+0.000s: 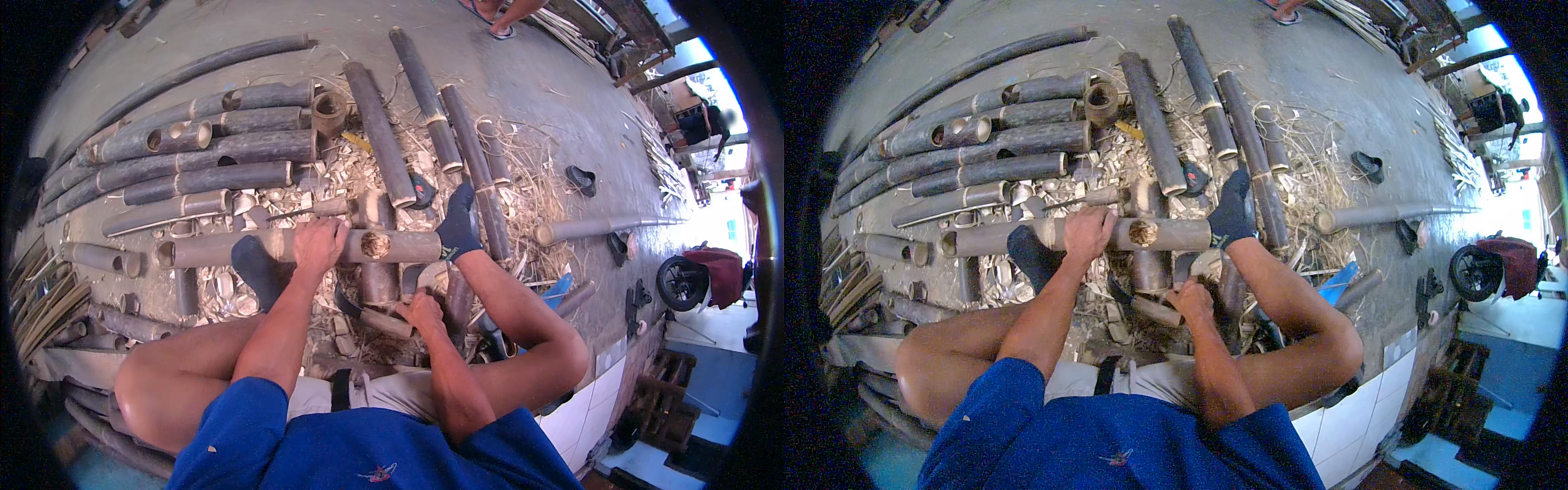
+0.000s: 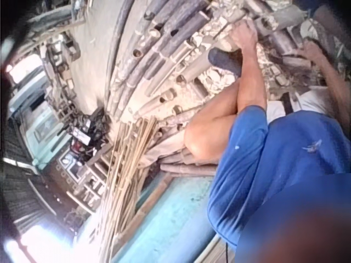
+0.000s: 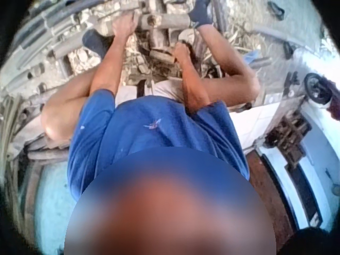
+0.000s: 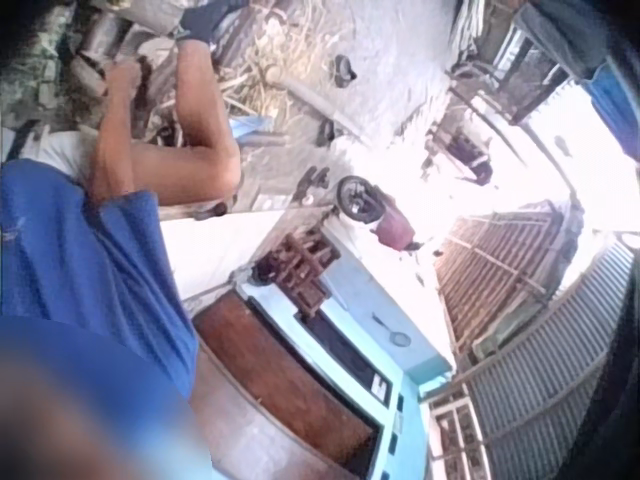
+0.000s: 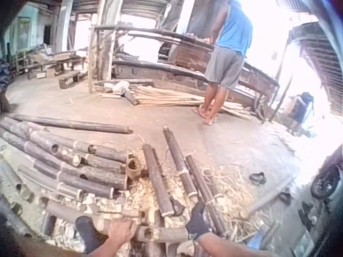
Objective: The person sits on the floor and uses a curved knife to scrape and smooth the interior of a bamboo segment. They repeatedly rotate the piece, remove shavings, and inspect the opening while other bamboo pieces lie nearby.
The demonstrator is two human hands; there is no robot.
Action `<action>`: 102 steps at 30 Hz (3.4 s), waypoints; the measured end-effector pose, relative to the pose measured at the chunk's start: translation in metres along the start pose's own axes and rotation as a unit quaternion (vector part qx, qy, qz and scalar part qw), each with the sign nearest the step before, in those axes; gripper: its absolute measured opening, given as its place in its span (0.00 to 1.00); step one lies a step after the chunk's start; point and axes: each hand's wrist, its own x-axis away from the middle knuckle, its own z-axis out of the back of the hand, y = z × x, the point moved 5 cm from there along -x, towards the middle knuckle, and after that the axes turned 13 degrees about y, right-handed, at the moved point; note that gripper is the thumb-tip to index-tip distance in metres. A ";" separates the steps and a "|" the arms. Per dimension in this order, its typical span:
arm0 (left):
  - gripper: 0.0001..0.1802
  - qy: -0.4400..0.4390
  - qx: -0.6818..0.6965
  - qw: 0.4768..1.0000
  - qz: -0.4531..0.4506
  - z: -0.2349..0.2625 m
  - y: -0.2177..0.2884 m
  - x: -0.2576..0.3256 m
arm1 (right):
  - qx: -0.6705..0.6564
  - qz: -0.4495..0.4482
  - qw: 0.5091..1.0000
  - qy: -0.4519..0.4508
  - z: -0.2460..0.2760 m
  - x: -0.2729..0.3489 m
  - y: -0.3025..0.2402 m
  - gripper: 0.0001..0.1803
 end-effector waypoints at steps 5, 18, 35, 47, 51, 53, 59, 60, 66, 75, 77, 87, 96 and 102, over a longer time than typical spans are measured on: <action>0.23 -0.009 0.009 1.000 -0.002 -0.004 -0.001 0.001 | 0.043 -0.014 0.999 0.015 0.039 0.020 -0.006 0.41; 0.51 -0.164 0.022 0.973 -0.160 -0.003 0.026 0.006 | -0.698 -0.151 0.699 -0.031 0.064 0.081 -0.085 0.14; 0.51 -0.150 0.019 0.987 -0.055 -0.023 0.047 -0.003 | -0.616 -0.226 0.753 -0.041 0.028 0.044 -0.104 0.09; 0.49 -0.094 0.020 0.995 -0.006 -0.020 0.057 -0.007 | -0.424 -0.066 0.891 -0.147 0.069 -0.009 -0.067 0.14; 0.46 -0.076 0.019 0.997 0.010 -0.024 0.056 -0.008 | -0.295 0.047 0.940 -0.163 0.098 -0.032 -0.068 0.16; 0.45 -0.085 0.020 0.996 0.026 -0.027 0.055 -0.007 | -0.201 0.101 0.956 -0.186 0.115 -0.050 -0.077 0.18; 0.45 -0.136 0.005 0.990 -0.017 -0.028 0.049 -0.007 | 0.029 0.238 0.942 -0.236 0.135 -0.097 -0.111 0.26; 0.47 -0.183 0.016 0.982 -0.042 -0.028 0.043 -0.005 | -0.001 0.226 0.946 -0.231 0.130 -0.092 -0.110 0.27; 0.51 -0.187 -0.006 0.974 -0.128 -0.005 0.014 -0.002 | -0.184 0.189 0.959 -0.098 0.098 -0.013 -0.077 0.25; 0.46 -0.129 -0.062 0.983 -0.115 -0.012 0.022 0.002 | -0.422 0.041 0.896 -0.134 0.032 0.016 -0.092 0.11; 0.42 -0.093 -0.016 0.988 -0.125 -0.016 0.014 0.006 | -0.446 -0.020 0.884 -0.136 0.028 0.024 -0.104 0.10; 0.39 -0.063 0.043 0.990 -0.118 -0.020 0.004 0.005 | -0.718 -0.234 0.626 -0.195 0.065 0.025 -0.151 0.12; 0.51 -0.119 0.007 0.975 -0.189 -0.003 0.014 0.008 | -0.294 0.094 0.941 -0.138 0.046 0.025 -0.090 0.19; 0.44 -0.092 0.006 0.973 -0.213 -0.011 0.013 0.015 | -0.392 0.011 0.909 -0.142 0.042 0.028 -0.116 0.17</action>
